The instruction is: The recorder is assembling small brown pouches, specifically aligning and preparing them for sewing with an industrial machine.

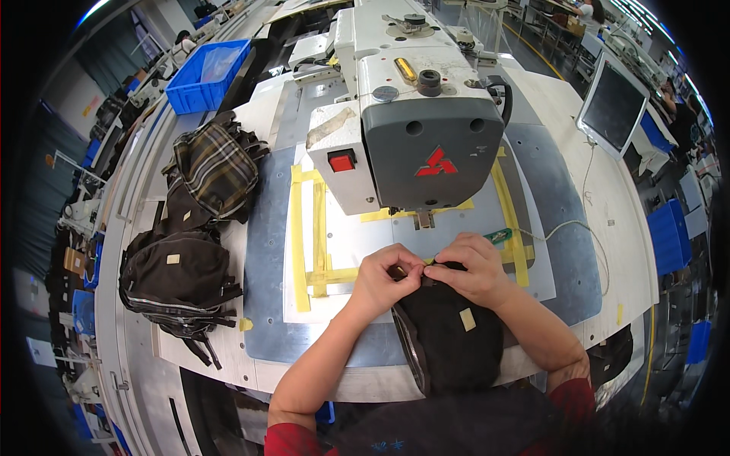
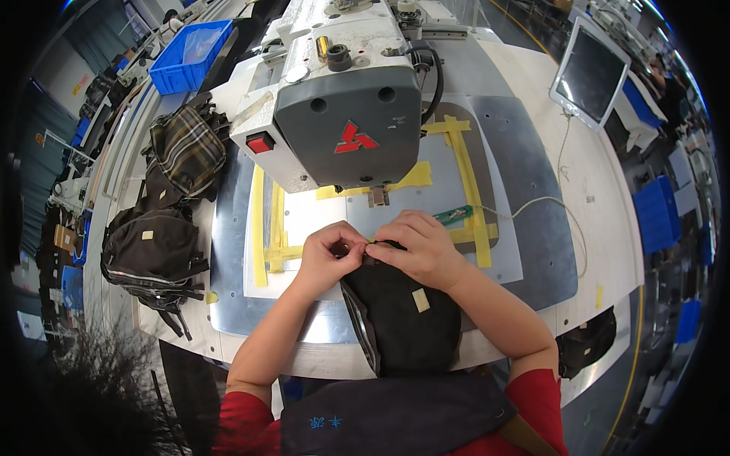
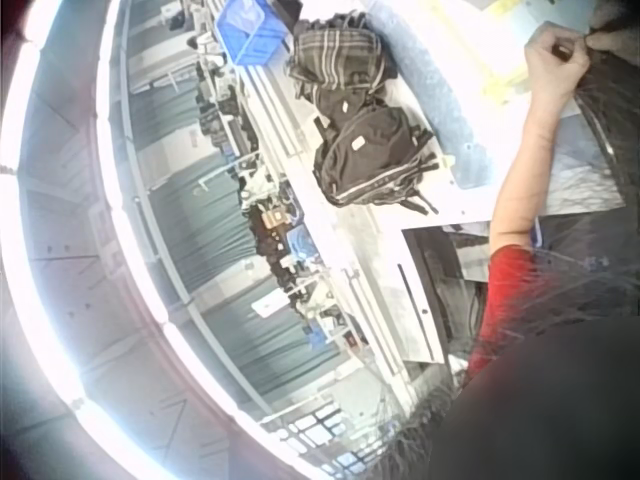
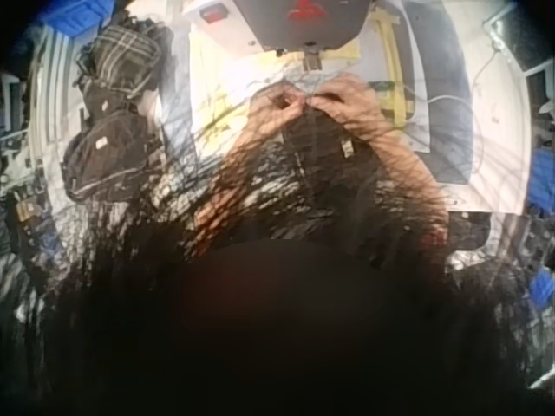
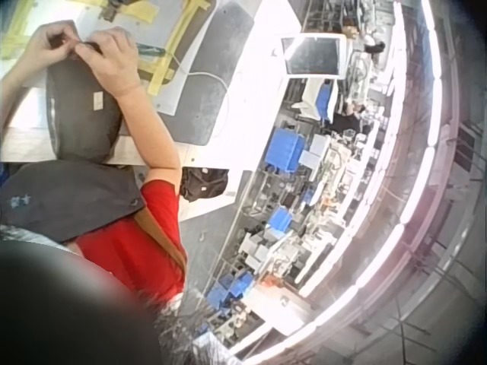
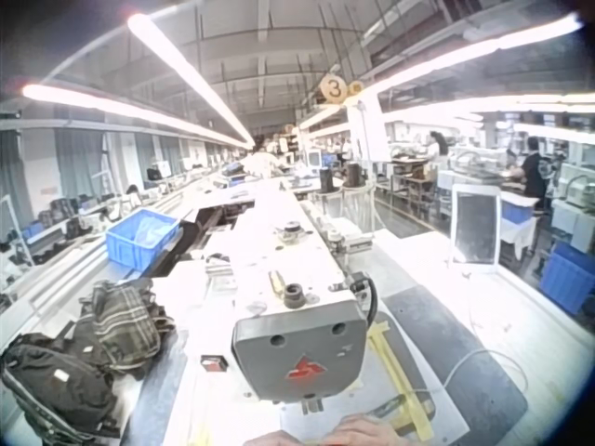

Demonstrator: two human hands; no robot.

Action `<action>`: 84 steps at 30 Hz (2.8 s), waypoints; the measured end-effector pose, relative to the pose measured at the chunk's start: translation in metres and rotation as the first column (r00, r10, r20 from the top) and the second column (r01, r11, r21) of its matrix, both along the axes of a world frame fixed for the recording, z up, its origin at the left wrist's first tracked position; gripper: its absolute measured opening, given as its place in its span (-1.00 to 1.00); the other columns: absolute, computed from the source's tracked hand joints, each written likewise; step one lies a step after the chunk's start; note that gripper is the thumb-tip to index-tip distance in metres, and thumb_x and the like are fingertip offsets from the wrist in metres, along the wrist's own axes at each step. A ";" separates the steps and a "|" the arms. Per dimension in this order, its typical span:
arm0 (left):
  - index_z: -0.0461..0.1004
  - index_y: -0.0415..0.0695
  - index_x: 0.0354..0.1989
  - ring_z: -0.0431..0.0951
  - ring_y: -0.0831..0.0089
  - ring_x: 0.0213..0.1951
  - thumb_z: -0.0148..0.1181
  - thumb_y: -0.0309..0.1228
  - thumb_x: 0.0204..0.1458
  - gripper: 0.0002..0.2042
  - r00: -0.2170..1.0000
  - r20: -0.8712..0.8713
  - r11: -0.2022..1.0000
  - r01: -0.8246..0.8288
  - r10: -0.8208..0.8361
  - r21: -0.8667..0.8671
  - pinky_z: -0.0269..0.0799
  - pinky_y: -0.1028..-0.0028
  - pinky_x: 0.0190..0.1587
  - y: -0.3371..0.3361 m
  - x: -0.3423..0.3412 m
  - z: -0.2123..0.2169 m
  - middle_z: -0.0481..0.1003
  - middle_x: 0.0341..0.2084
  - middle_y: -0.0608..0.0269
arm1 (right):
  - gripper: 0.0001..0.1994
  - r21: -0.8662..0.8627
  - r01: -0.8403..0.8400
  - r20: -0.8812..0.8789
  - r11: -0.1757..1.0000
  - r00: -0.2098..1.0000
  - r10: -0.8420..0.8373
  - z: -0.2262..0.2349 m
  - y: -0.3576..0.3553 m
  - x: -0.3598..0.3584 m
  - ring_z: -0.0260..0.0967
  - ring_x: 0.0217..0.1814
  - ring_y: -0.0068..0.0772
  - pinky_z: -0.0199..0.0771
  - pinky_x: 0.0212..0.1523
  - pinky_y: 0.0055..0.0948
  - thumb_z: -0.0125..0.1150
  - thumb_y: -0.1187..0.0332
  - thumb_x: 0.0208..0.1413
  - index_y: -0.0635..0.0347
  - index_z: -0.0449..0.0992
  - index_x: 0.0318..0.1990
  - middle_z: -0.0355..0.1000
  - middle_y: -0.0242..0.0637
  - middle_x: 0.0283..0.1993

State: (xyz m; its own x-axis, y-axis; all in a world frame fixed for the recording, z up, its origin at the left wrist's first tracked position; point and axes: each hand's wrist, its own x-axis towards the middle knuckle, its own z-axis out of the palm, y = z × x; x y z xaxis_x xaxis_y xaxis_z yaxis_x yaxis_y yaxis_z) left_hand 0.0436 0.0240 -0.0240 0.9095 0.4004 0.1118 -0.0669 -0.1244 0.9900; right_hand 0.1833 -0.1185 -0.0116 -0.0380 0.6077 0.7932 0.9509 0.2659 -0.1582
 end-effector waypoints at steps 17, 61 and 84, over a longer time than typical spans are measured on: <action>0.52 -0.25 -0.39 0.43 0.73 -0.45 0.19 -0.56 -0.05 -0.94 0.997 -0.012 0.994 0.075 -0.076 -0.077 0.32 0.69 -0.41 0.003 -0.002 -0.002 0.47 -0.47 0.36 | -0.71 0.017 -0.009 -0.011 1.000 1.000 0.010 -0.003 -0.001 -0.001 0.32 -0.27 -0.39 0.42 -0.25 -0.35 0.36 0.48 -0.34 -0.03 0.60 -0.33 0.38 -0.45 -0.28; 0.46 -0.24 -0.33 0.45 0.69 -0.38 0.22 -0.53 0.01 -0.91 0.999 0.040 0.963 0.005 0.006 -0.268 0.34 0.68 -0.36 -0.004 -0.001 -0.004 0.46 -0.43 0.37 | -0.91 -0.259 -0.083 -0.662 0.962 0.741 -0.115 -0.001 0.000 -0.017 0.36 -0.30 -0.30 0.35 -0.29 -0.43 0.26 0.54 -0.10 0.24 0.50 -0.39 0.35 -0.28 -0.36; 0.48 -0.30 -0.37 0.50 0.65 -0.38 0.27 -0.59 -0.04 -0.90 0.990 -0.001 0.948 0.132 -0.138 -0.290 0.43 0.65 -0.28 0.005 -0.003 -0.007 0.53 -0.45 0.28 | -0.92 -0.295 -0.179 -0.754 0.938 0.648 -0.113 0.005 -0.002 -0.021 0.32 -0.32 -0.41 0.29 -0.26 -0.50 0.24 0.52 -0.09 0.25 0.45 -0.44 0.34 -0.30 -0.37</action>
State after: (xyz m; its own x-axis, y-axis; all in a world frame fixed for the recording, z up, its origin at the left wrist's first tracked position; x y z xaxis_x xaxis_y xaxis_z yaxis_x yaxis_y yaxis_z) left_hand 0.0410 0.0295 -0.0308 0.9583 0.2856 -0.0099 -0.0421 0.1753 0.9836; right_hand 0.1623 -0.1204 -0.0062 0.4539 0.8335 0.3151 0.4509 0.0901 -0.8880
